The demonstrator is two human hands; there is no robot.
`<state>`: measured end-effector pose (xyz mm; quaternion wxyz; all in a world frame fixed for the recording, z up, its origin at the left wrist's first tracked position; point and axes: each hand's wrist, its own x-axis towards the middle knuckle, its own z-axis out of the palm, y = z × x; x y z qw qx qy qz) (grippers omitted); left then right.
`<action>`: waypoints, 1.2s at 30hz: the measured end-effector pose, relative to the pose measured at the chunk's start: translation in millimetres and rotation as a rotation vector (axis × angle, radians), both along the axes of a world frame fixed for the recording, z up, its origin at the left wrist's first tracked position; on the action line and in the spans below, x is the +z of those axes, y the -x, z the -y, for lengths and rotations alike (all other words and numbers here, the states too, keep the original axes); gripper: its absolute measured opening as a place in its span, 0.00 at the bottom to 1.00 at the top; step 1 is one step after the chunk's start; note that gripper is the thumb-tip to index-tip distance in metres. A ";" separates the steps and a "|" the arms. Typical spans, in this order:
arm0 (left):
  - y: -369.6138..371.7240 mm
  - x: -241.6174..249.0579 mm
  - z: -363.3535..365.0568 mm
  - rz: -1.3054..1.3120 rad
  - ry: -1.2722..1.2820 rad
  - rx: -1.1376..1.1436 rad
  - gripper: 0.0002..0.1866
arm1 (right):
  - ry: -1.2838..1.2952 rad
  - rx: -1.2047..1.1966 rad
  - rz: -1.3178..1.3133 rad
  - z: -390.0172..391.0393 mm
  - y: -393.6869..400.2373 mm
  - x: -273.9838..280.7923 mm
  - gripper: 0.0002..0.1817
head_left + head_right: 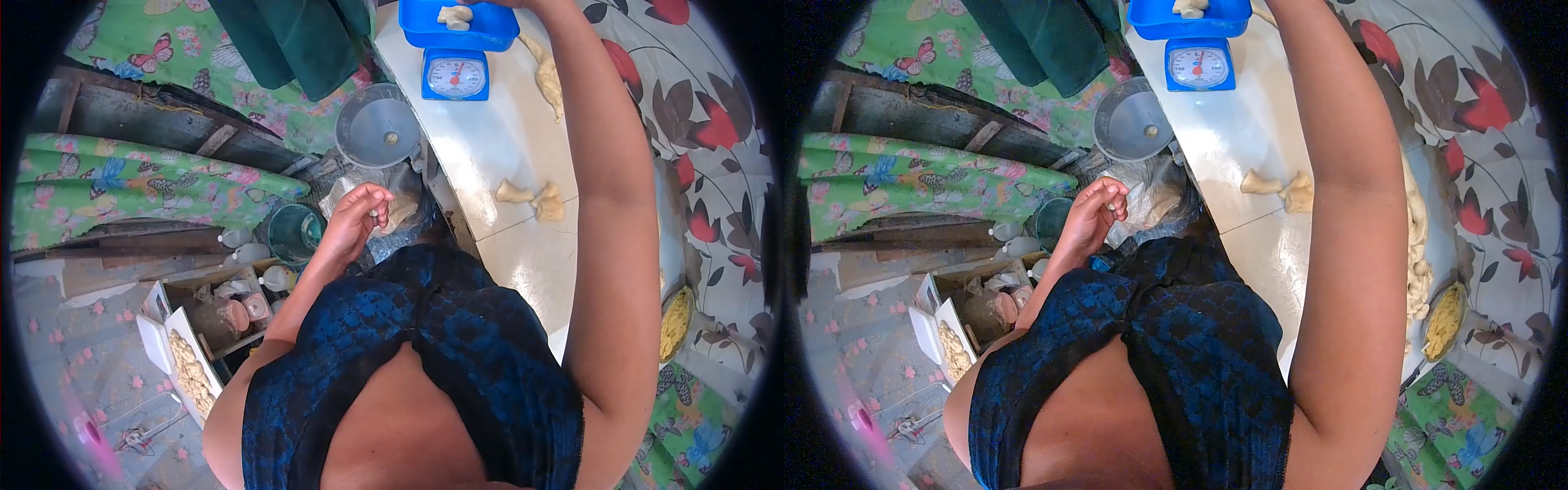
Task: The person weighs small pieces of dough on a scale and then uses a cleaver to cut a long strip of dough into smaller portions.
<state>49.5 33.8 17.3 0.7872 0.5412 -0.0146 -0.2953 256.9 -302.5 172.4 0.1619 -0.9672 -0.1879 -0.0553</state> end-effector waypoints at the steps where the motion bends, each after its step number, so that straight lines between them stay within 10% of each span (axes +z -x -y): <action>1: 0.2 0.0 0.0 0.000 -0.001 0.000 0.11 | -0.002 0.000 -0.003 0.0 -0.2 -0.9 0.18; 14: -0.8 -4.7 -0.2 -0.016 -0.010 0.006 0.11 | 0.193 0.011 -0.230 -24.1 16.3 -5.7 0.36; 25: -2.4 -7.6 -2.4 -0.034 0.010 -0.003 0.08 | 0.193 -0.069 -0.106 -29.1 -8.1 -38.5 0.26; 30: -2.5 -8.8 -1.5 -0.030 0.024 -0.023 0.08 | -0.282 0.014 0.320 -22.0 9.4 -37.5 0.16; 36: 0.9 -5.1 -2.9 -0.020 0.039 -0.027 0.08 | -1.109 0.110 0.158 4.7 96.1 -25.8 0.07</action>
